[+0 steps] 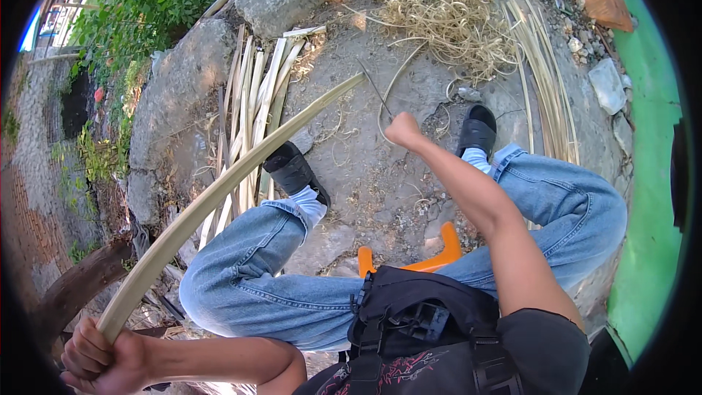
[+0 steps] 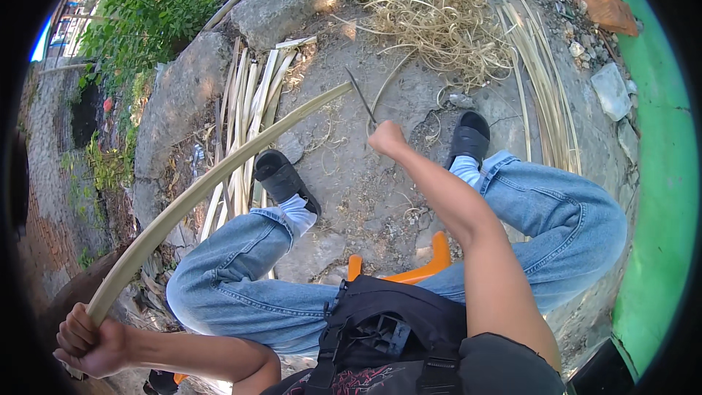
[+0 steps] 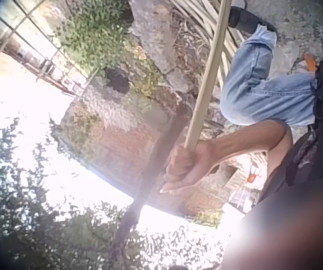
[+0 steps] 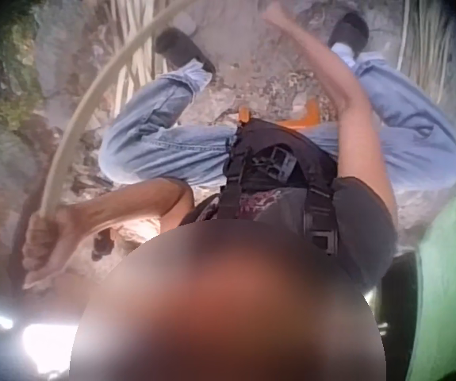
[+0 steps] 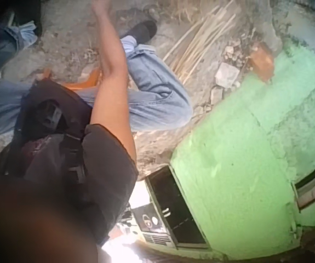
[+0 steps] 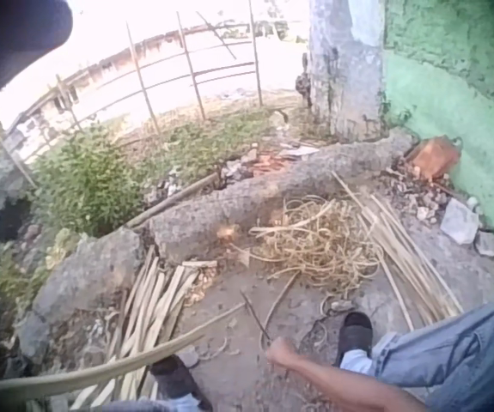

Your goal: The person whittles and shapes a long strip of bamboo using a large knife while seated outdoors.

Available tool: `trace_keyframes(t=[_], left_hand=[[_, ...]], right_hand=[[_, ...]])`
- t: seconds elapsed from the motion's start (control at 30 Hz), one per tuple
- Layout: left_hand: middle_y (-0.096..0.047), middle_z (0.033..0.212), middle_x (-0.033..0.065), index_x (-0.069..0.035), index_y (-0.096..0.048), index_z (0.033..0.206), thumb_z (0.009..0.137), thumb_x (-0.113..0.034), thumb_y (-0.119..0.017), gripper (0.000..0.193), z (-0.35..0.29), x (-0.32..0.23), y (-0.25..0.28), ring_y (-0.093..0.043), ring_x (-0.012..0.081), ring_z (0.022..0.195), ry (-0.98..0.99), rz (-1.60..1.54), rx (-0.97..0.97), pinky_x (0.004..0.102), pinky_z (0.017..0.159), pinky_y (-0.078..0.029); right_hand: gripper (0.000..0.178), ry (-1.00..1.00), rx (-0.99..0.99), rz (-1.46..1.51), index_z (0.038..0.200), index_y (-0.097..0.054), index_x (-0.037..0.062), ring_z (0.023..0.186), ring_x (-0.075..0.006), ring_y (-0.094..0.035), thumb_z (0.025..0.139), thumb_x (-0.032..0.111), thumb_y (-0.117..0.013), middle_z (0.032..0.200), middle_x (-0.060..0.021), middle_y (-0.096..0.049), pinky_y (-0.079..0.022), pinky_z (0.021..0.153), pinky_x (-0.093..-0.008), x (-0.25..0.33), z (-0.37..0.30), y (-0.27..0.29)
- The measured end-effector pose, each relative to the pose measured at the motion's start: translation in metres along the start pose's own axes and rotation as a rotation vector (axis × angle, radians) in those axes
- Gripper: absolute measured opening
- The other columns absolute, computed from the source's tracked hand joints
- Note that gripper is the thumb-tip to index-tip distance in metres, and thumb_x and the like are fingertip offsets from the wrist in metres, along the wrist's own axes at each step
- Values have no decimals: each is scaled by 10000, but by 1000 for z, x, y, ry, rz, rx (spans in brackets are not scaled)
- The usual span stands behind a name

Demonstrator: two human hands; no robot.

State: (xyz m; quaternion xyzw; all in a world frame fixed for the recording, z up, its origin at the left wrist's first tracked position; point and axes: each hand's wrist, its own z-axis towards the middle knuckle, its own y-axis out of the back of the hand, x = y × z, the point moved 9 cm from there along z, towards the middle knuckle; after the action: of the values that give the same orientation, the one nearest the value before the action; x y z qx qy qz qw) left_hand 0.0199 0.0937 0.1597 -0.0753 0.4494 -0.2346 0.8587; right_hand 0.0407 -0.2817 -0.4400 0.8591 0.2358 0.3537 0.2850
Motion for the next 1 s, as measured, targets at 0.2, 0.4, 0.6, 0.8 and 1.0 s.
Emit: trace_keyframes(t=[0.2,0.4,0.6,0.8,1.0], left_hand=[[-177,551,-10,-145,-195,596,920,-463,-351,480,-24,-18,18,-123,108,472,-337,812,-820,277,467,-125],[-178,553,23,-130,-180,605,822,-726,-114,638,-30,-31,39,-143,128,497,-284,745,-831,286,466,-126],[-176,545,29,-124,-187,597,838,-678,-78,614,-35,-33,24,-152,140,489,-258,949,-884,291,441,-133],[-213,601,44,-114,-231,605,876,-657,-142,614,-23,-31,62,-212,152,550,-170,454,-528,298,503,-197],[-305,629,45,-90,-338,619,861,-698,-253,661,-16,-16,37,-309,159,599,-382,240,-576,303,564,-261]], right_hand=[[182,513,206,349,756,-625,-39,677,-404,-618,676,123,-602,686,-239,-617,-489,649,-449,178,-168,32],[160,438,158,283,751,-635,-41,655,-388,-629,680,96,-591,673,-242,-618,-491,610,-432,125,-151,16],[156,185,142,127,736,-641,-47,655,-377,-637,678,84,-579,679,-261,-616,-493,607,-422,65,-96,1],[147,674,220,378,752,-617,-20,642,-397,-601,680,103,-583,663,-235,-603,-480,622,-446,209,-212,48],[164,659,208,395,758,-590,-29,567,-356,-588,695,123,-600,608,-209,-579,-460,558,-406,185,-190,54]])
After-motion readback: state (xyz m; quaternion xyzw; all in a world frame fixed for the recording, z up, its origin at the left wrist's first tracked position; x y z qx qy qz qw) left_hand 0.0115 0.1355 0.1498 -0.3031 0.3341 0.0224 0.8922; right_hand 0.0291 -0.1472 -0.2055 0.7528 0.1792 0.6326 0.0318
